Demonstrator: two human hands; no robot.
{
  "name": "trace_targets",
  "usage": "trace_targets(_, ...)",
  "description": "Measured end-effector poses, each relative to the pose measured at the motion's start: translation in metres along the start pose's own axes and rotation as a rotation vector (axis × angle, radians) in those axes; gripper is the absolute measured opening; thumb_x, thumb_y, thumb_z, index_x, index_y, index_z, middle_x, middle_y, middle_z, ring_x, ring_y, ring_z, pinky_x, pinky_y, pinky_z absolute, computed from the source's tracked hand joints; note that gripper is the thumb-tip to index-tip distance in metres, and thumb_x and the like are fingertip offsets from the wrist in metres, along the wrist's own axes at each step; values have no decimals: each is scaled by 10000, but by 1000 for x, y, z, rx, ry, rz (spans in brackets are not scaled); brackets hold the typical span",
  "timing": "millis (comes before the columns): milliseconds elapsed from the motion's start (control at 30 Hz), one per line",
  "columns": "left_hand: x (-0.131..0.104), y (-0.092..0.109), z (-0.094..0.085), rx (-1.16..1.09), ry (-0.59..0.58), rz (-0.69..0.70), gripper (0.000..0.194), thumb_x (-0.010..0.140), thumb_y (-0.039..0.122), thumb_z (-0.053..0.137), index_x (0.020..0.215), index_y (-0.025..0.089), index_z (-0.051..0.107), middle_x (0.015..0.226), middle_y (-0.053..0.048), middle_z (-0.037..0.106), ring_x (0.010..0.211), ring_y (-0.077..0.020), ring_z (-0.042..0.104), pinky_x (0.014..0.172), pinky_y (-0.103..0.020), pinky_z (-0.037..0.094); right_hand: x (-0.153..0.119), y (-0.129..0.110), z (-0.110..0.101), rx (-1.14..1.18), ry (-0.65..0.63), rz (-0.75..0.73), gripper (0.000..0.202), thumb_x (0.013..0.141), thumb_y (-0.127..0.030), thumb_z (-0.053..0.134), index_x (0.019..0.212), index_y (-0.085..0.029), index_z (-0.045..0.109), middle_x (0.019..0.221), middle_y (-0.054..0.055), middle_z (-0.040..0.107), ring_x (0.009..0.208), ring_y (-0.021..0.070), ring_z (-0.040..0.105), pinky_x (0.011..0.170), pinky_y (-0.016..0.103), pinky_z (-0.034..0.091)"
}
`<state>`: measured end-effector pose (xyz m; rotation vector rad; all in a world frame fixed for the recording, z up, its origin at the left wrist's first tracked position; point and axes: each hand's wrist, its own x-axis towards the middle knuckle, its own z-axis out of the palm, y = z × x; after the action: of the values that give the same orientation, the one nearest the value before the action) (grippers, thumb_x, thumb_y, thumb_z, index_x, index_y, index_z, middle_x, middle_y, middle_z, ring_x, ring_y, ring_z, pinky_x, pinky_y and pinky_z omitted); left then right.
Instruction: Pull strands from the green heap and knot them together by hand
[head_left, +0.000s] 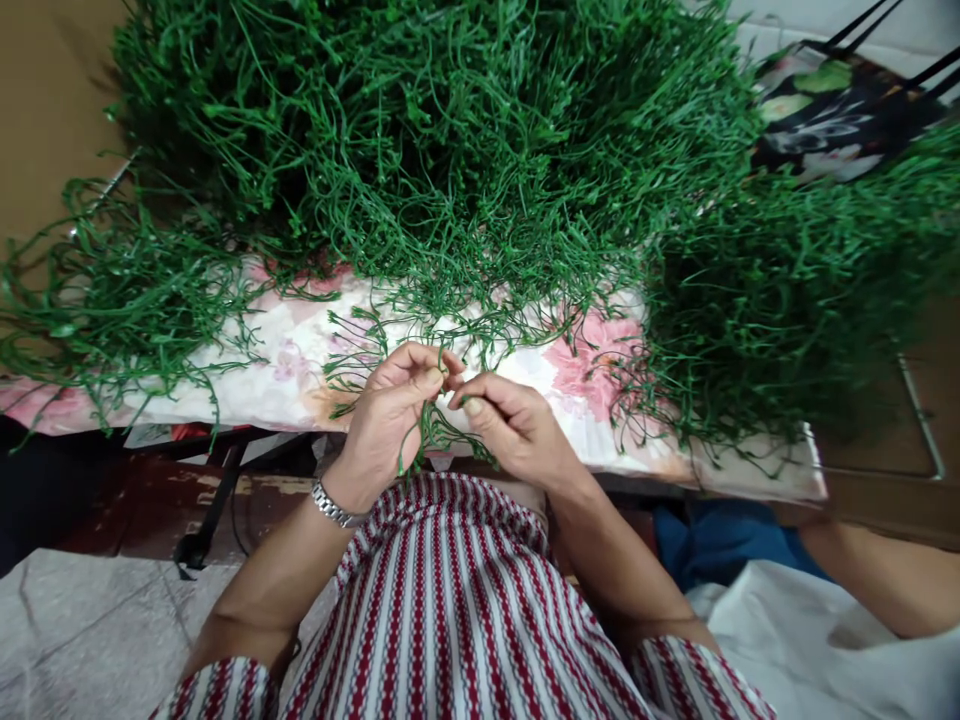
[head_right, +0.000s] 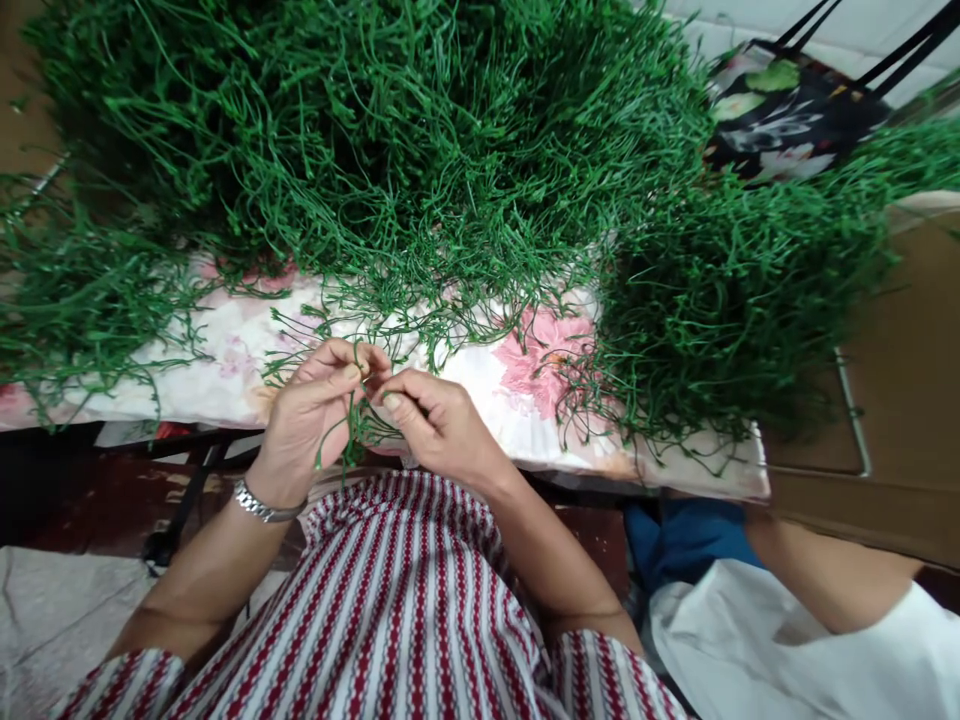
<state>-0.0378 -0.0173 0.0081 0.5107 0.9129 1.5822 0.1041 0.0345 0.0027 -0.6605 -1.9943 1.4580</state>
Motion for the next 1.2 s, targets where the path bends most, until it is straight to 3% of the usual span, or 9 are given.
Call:
trace_targets(67, 0, -3, 3, 7, 6, -9, 66, 693, 153, 611, 690, 170, 547, 842, -13, 593, 786, -124, 562, 750, -253, 446, 0, 0, 9, -81, -27, -14, 165, 864, -283, 521, 900, -136, 587, 735, 0, 548, 638, 77, 476, 604, 198, 393)
trace_targets(200, -1, -6, 7, 7, -6, -17, 85, 659, 127, 633, 667, 174, 563, 902, -9, 587, 894, -136, 567, 814, -249, 436, 1, 2, 23, -107, 68, -6, 146, 797, -280, 605, 777, -137, 576, 643, -39, 469, 570, 61, 390, 546, 185, 343)
trace_targets(400, -1, -5, 5, -26, -52, -27, 32, 731, 163, 589, 706, 166, 609, 826, -22, 599, 798, -126, 577, 771, -240, 450, -1, 8, 26, 210, 98, 145, 141, 779, -278, 625, 787, -138, 630, 651, -28, 533, 584, 67, 454, 574, 193, 379)
trace_targets(600, -7, -3, -3, 186, -35, -15, 160, 821, 287, 538, 846, 166, 640, 834, -40, 622, 777, -137, 580, 750, -243, 452, -1, 10, 20, 480, 214, 229, 170, 735, -332, 681, 754, -167, 646, 657, -24, 563, 588, 73, 485, 585, 202, 408)
trace_targets(733, -14, -5, -11, 368, 38, 178, 256, 859, 369, 474, 904, 163, 619, 890, -67, 618, 854, -173, 579, 825, -304, 440, 1, 12, 19, 427, 330, 226, 197, 732, -361, 682, 733, -170, 633, 684, -10, 554, 605, 80, 479, 554, 198, 392)
trace_targets(867, -31, -5, -17, 757, 164, 667, 211, 812, 321, 543, 970, 194, 602, 917, -60, 579, 898, -200, 544, 812, -346, 424, 1, 15, 21, 365, 380, 214, 242, 733, -402, 670, 737, -167, 615, 653, -15, 523, 584, 79, 452, 525, 196, 374)
trace_targets(967, -43, -5, -16, 1189, 109, 904, 201, 713, 205, 654, 909, 223, 612, 841, -36, 569, 815, -197, 512, 773, -361, 375, -1, 15, 25, 306, 401, 205, 254, 749, -414, 646, 740, -164, 600, 627, -23, 506, 569, 78, 439, 526, 198, 379)
trace_targets(1067, -45, -7, -12, 1477, 25, 770, 107, 733, 236, 638, 833, 218, 603, 761, -45, 582, 759, -214, 477, 767, -392, 309, -3, 12, 29, 253, 428, 169, 224, 765, -382, 633, 733, -164, 589, 639, -26, 515, 580, 77, 446, 555, 199, 398)
trace_targets(1200, -40, -10, -11, 1521, 14, 651, 80, 773, 243, 585, 845, 209, 591, 796, -58, 595, 800, -229, 471, 762, -384, 292, -6, 8, 33, 261, 398, 154, 204, 779, -354, 623, 730, -161, 578, 646, -28, 517, 578, 73, 450, 563, 196, 406)
